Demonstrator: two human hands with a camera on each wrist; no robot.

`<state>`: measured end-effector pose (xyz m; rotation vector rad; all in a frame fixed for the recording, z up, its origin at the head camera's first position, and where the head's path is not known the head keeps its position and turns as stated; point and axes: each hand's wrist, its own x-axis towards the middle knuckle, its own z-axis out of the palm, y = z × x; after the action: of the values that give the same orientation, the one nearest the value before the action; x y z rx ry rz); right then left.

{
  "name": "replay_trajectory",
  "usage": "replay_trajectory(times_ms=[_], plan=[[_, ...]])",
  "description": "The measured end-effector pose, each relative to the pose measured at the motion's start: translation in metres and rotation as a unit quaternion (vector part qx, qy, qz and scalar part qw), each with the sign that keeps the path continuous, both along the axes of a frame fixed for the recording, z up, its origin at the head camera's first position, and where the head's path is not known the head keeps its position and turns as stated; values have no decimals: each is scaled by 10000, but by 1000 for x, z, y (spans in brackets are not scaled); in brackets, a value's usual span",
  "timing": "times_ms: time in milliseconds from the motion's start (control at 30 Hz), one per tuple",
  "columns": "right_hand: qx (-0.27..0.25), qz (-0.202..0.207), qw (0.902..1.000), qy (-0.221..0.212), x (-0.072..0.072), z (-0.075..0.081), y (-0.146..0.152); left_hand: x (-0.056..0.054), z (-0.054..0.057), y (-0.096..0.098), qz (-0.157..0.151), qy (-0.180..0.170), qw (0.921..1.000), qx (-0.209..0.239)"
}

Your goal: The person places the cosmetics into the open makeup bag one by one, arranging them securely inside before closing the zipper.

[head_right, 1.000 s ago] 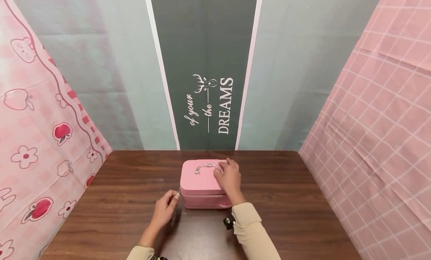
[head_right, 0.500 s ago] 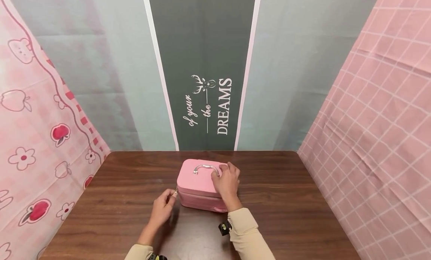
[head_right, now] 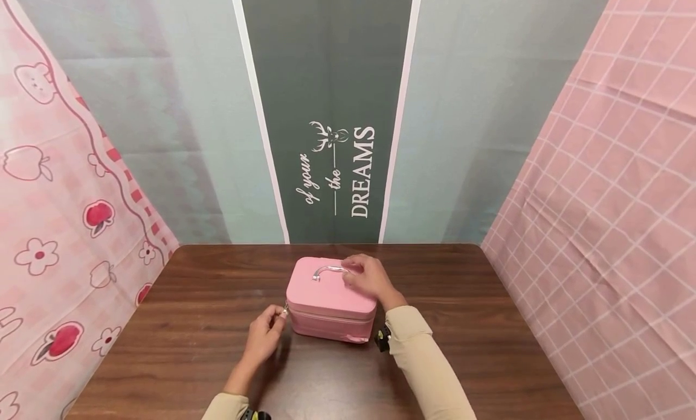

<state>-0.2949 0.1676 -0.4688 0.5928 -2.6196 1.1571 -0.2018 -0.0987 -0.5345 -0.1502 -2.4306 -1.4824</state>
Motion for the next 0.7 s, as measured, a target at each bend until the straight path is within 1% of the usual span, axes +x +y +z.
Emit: replay_trajectory(times_ms=[67,133,267,333,467,567,633,700], plan=[[-89,-67,9998,-141,-4,-1,-2,0,0,0,-9,-17,10000,-21],[-96,-270,9992,-288,-6,-2,-5,0,0,-1,-10,-49,10000,-41],[-90,-590,9969,-503,-7,0,-10,0,0,-1,-2,-106,9999,-30],[-112,-657,9961,-587,-6,0,-11,0,0,-1,1,-106,9999,-24],[-215,-600,9959,-641,-5,0,-11,0,1,-1,-2,-56,10000,-4],[-278,-587,9965,-521,-3,-1,-11,0,3,-1,49,-15,10000,51],[-340,-699,9960,-434,0,0,-12,-1,3,-1,79,-12,9999,79],[-352,-907,9945,-379,5,1,-15,-1,3,-1,145,-20,9998,111]])
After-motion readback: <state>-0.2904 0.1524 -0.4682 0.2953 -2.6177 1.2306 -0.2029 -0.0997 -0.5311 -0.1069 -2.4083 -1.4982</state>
